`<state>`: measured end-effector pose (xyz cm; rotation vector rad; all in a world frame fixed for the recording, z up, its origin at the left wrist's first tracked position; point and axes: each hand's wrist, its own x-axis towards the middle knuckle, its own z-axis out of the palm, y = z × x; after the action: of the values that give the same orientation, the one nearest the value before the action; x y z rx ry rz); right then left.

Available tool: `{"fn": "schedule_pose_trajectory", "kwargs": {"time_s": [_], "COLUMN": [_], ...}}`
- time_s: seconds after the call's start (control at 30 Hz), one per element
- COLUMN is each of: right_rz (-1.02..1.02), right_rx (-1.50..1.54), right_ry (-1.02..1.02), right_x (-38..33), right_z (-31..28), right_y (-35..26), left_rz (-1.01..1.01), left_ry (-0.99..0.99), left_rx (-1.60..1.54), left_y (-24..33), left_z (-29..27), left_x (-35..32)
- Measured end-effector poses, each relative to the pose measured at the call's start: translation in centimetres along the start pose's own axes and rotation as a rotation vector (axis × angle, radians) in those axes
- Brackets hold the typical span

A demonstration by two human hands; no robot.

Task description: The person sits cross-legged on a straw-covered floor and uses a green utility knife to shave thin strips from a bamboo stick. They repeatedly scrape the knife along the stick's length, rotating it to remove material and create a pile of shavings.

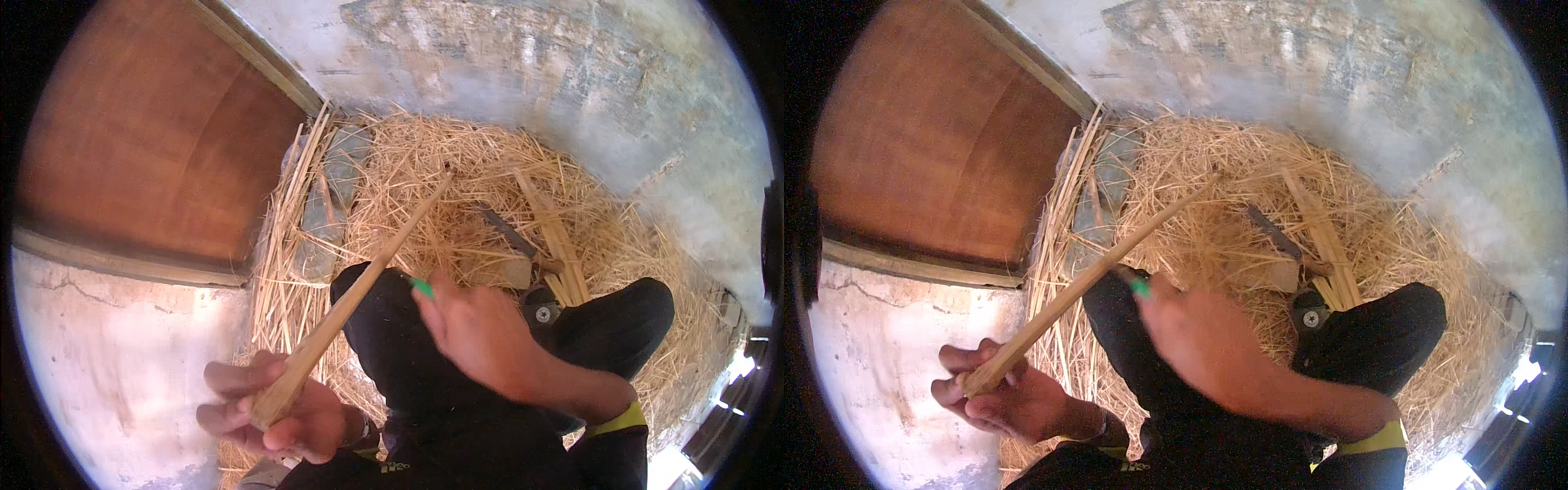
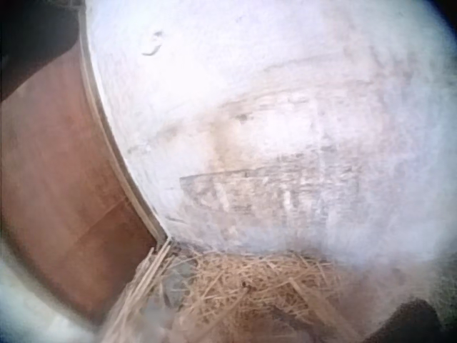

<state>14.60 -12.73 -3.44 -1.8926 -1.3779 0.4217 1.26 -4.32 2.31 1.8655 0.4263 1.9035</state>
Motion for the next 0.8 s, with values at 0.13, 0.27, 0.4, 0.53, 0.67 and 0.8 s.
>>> {"fn": "schedule_pose_trajectory", "kwargs": {"time_s": [0.13,0.27,0.4,0.53,0.67,0.8], "right_rz": [-0.050,0.072,-0.006,0.141,0.015,0.151], "right_rx": [0.119,0.094,0.129,0.020,0.157,0.110], "right_ry": [-0.019,0.027,0.005,0.082,-0.017,0.013], "right_x": [-1.6,-0.2,-1.1,0.8,-0.8,0.6], "right_z": [-1.1,0.5,-0.5,1.7,-0.2,1.3], "right_y": [-3.1,0.1,-2.3,2.1,-1.6,0.6], "left_rz": [-0.062,-0.053,-0.040,-0.057,-0.067,-0.111], "left_ry": [-0.025,-0.142,-0.184,-0.126,-0.231,-0.041], "left_rx": [-0.156,-0.199,-0.241,-0.186,-0.335,-0.180], "left_y": [0.1,-0.2,-0.3,-0.5,-0.6,0.1], "left_z": [0.4,-0.7,-1.3,-0.9,-1.7,0.3], "left_x": [-0.4,0.1,-0.1,-0.3,-0.2,0.0]}}
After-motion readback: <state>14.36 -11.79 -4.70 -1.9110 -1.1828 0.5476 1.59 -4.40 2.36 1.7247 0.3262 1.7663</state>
